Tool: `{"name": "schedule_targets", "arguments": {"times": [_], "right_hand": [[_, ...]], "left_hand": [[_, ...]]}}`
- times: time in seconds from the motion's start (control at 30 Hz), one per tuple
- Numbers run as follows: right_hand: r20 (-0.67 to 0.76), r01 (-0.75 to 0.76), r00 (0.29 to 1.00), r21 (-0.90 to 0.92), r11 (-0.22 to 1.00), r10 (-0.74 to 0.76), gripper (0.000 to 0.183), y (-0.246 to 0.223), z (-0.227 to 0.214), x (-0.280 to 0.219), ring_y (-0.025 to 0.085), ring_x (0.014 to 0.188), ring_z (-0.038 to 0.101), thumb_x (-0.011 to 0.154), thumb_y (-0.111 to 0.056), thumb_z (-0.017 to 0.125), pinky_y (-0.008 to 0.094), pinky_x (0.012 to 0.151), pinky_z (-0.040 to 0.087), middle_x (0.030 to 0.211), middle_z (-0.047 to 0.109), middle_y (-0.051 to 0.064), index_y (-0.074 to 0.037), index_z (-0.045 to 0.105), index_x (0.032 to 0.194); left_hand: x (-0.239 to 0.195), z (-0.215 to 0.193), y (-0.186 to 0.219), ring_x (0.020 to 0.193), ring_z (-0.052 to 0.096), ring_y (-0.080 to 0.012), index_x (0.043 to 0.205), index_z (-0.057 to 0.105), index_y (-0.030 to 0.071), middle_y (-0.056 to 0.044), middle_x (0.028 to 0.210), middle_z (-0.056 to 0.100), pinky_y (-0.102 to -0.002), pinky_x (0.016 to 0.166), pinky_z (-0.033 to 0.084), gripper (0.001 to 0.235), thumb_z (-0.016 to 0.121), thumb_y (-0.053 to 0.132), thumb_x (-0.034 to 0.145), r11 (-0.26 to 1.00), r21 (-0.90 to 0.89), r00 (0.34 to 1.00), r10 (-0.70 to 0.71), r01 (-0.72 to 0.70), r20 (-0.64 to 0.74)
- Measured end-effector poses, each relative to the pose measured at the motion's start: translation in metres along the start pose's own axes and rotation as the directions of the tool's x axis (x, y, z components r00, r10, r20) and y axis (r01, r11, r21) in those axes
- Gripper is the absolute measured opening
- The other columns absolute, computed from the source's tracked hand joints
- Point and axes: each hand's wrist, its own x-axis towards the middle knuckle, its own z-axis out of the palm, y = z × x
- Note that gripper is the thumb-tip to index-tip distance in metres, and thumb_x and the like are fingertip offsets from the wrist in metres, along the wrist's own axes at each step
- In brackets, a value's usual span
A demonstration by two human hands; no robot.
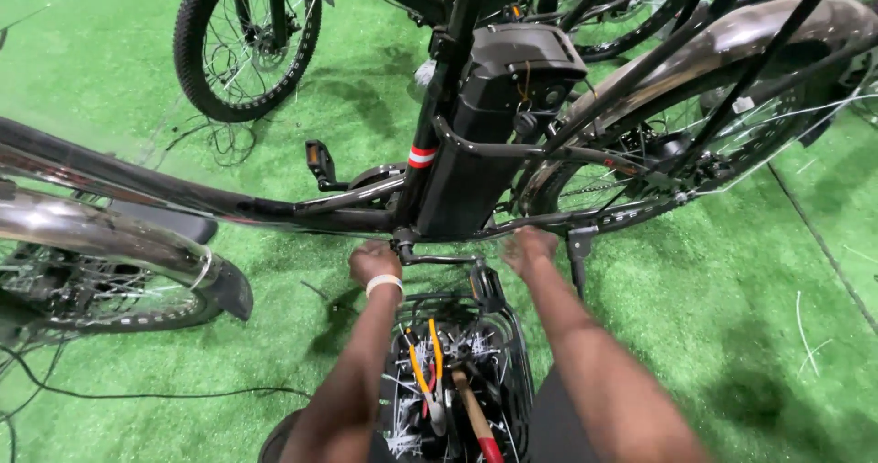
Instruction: The person works on the handlebars of a bicycle, manipulating wires and components near the front basket. They then move to the rear of the bike, where they sit on the floor to adjust the rear wheel and chain mechanism using a wrench.
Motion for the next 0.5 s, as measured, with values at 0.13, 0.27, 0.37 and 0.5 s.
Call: {"name": "schedule_targets", "arguments": {"times": [0.13,0.27,0.37,0.5], "right_hand": [[-0.173,0.154,0.974,0.042,0.987,-0.144,0.031,-0.050,-0.062,0.059,0.032,0.058,0.067,0.086,-0.018,0.058,0.053,0.049,0.057,0.088,0.063,0.021,-0.002,0.063,0.112],[-0.052,0.302,0.948,-0.163,0.939,-0.314,0.032,-0.114,-0.083,0.007,0.029,0.058,0.067,0.094,-0.020,0.056,0.049,0.057,0.062,0.096,0.063,0.022,-0.003,0.053,0.121],[0.140,0.392,0.920,-0.267,0.880,-0.367,0.033,-0.125,-0.101,-0.003,0.031,0.059,0.069,0.100,-0.021,0.049,0.043,0.052,0.061,0.089,0.065,0.026,0.006,0.054,0.118],[0.207,0.451,0.886,-0.182,0.874,-0.414,0.028,-0.142,-0.104,-0.028,0.026,0.052,0.068,0.099,-0.018,0.044,0.036,0.045,0.060,0.069,0.067,0.020,0.005,0.061,0.097]], "left_hand": [[-0.133,-0.039,0.121,0.086,0.066,-0.0378,0.104,0.057,-0.004,-0.024,0.092,0.061,-0.045,0.074,0.059,0.031,0.070,-0.006,0.077,0.992,-0.031,0.976,0.117,-0.124,-0.184],[-0.158,0.030,0.101,0.080,0.066,-0.0292,0.086,0.065,0.008,-0.012,0.079,0.066,-0.042,0.077,0.052,0.008,0.067,0.008,0.078,0.906,-0.207,0.889,0.409,-0.369,0.205],[-0.162,0.112,0.042,0.081,0.069,-0.0296,0.082,0.069,0.010,-0.010,0.079,0.071,-0.044,0.072,0.057,0.020,0.076,0.026,0.073,1.000,0.008,0.894,-0.006,0.003,0.448],[-0.178,0.105,0.043,0.060,0.063,-0.0195,0.087,0.079,0.006,-0.009,0.070,0.070,-0.031,0.053,0.048,0.021,0.071,0.018,0.071,0.971,-0.077,0.768,-0.130,0.227,0.627]]}}
